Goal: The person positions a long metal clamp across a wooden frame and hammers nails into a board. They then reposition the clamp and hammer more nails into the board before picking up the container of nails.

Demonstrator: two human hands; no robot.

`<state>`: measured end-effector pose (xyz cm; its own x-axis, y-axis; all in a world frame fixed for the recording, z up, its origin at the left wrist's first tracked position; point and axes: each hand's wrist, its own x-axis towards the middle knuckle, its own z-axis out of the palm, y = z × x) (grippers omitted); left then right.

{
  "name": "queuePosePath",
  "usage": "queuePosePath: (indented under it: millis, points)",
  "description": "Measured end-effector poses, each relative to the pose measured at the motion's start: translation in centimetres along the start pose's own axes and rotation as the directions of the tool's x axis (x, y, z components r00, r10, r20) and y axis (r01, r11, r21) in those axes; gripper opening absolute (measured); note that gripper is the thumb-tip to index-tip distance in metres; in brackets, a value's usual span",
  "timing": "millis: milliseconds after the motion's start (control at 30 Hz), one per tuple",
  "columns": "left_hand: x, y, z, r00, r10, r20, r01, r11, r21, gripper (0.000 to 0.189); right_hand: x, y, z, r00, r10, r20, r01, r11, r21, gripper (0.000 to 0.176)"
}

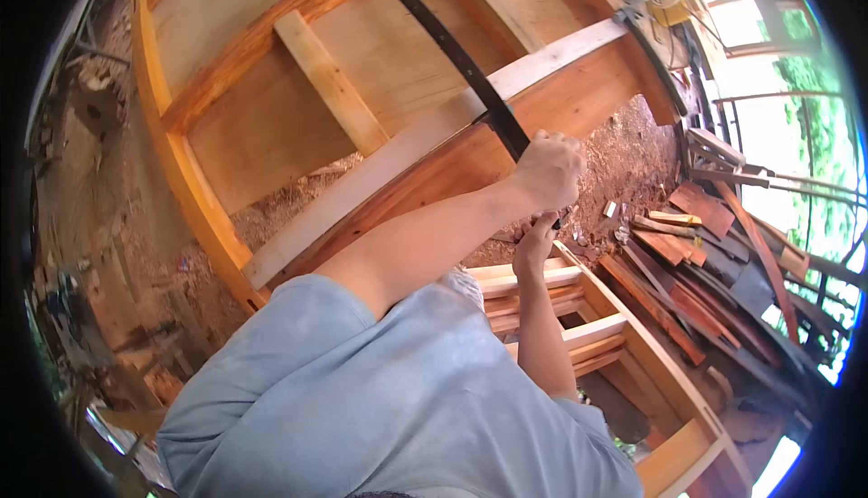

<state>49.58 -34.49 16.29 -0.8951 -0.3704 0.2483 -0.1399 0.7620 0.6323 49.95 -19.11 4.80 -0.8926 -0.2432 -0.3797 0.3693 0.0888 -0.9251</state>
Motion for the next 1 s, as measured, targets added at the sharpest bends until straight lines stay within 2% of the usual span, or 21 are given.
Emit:
queuePosePath:
  millis: [33, 100, 167, 200, 267, 300, 400, 500, 533, 567, 600, 633, 667, 733, 800, 833, 900, 933, 967, 1000]
  points:
    - [-0.2, 0.1, 0.1, 1.000, 0.008, -0.004, -0.008, 1.000, 0.002, 0.021, -0.4, -0.3, -0.2, 0.997, 0.069, -0.017, -0.069, 0.997, -0.022, 0.053]
    - [-0.3, -0.1, 0.1, 1.000, 0.005, 0.013, -0.005, 1.000, 0.004, 0.021, -0.3, 0.2, -0.1, 1.000, 0.029, 0.004, -0.029, 0.999, -0.032, 0.054]
    - [-0.4, 0.0, 0.2, 1.000, 0.012, -0.015, -0.012, 0.999, -0.037, 0.022, -1.1, -0.2, 0.5, 0.995, -0.101, -0.012, 0.100, 0.993, -0.065, 0.051]
    - [-0.3, 0.1, 0.2, 1.000, 0.009, -0.019, -0.009, 0.999, -0.038, 0.022, -1.5, -0.4, 0.9, 0.995, -0.102, -0.008, 0.101, 0.992, -0.069, 0.051]
    - [-0.3, 0.0, -0.2, 0.998, 0.004, 0.056, 0.000, 0.997, -0.073, 0.021, -2.5, -1.2, 2.3, 0.959, -0.275, -0.068, 0.270, 0.961, -0.065, 0.047]
    - [-0.3, -0.1, -0.3, 0.999, -0.007, 0.051, 0.011, 0.998, -0.066, 0.021, -2.4, -0.9, 2.2, 0.961, -0.271, -0.055, 0.268, 0.961, -0.063, 0.047]
    - [-0.2, -0.1, -0.2, 0.997, 0.012, 0.070, -0.008, 0.999, -0.049, 0.019, -0.7, 0.6, -0.3, 0.991, -0.095, 0.098, 0.086, 0.992, 0.092, 0.047]
    - [-0.3, -0.2, -0.1, 0.999, 0.021, 0.037, -0.020, 0.999, -0.035, 0.017, -0.2, 0.6, -0.2, 0.997, -0.055, 0.048, 0.053, 0.998, 0.034, 0.047]
    - [-0.4, -0.2, 0.2, 0.998, 0.043, 0.037, -0.041, 0.998, -0.045, 0.017, -1.2, -0.3, 0.9, 0.996, -0.089, 0.014, 0.089, 0.996, 0.000, 0.050]
    - [-0.4, -0.4, 0.5, 0.999, 0.031, -0.031, -0.033, 0.998, -0.060, 0.017, -1.0, -0.3, 1.0, 0.994, -0.106, -0.016, 0.106, 0.994, 0.004, 0.050]
    - [-0.4, -0.3, 1.0, 0.995, 0.023, -0.095, -0.031, 0.996, -0.080, 0.016, -0.7, -0.5, 0.7, 0.998, -0.057, -0.034, 0.053, 0.994, -0.095, 0.052]
    - [-0.3, 0.1, 0.9, 0.995, 0.056, -0.083, -0.064, 0.993, -0.100, 0.016, -0.5, -0.6, -0.1, 0.998, -0.002, -0.060, -0.009, 0.982, -0.190, 0.053]
    - [-0.2, 0.3, 0.4, 0.999, 0.034, -0.039, -0.036, 0.997, -0.065, 0.017, -0.9, -2.1, -0.9, 0.976, 0.217, -0.002, -0.215, 0.965, -0.152, 0.055]
    - [-0.3, 0.0, 0.3, 1.000, 0.020, 0.014, -0.020, 0.999, -0.026, 0.017, -1.2, -2.6, -0.4, 0.981, 0.196, 0.011, -0.192, 0.970, -0.151, 0.055]
    - [-0.3, 0.0, 0.1, 0.999, 0.011, -0.037, -0.010, 1.000, 0.008, 0.018, -0.9, -1.6, -1.5, 0.983, 0.162, 0.086, -0.152, 0.981, -0.117, 0.050]
    - [-0.3, 0.1, -0.1, 0.999, 0.039, -0.026, -0.038, 0.999, 0.019, 0.018, -1.0, -2.1, -1.8, 0.985, 0.153, 0.075, -0.146, 0.985, -0.089, 0.050]
    - [-0.5, -0.1, -0.2, 0.995, 0.051, -0.084, -0.052, 0.999, -0.011, 0.017, -2.0, -3.1, -2.8, 0.964, 0.171, 0.204, -0.101, 0.944, -0.314, 0.045]
    - [-0.7, -0.5, 0.6, 0.971, 0.101, -0.216, -0.113, 0.993, -0.044, 0.010, -1.8, -3.7, -4.8, 0.897, 0.190, 0.398, 0.064, 0.837, -0.543, 0.054]
    - [-1.0, -0.5, 0.7, 0.974, 0.111, -0.199, -0.121, 0.992, -0.043, 0.010, -2.3, -2.8, -6.3, 0.901, 0.146, 0.408, 0.087, 0.861, -0.501, 0.064]
    - [-1.0, -0.6, 0.8, 0.975, 0.108, -0.196, -0.124, 0.990, -0.068, 0.010, -1.4, -1.5, -8.5, 0.900, 0.227, 0.372, 0.008, 0.845, -0.534, 0.070]
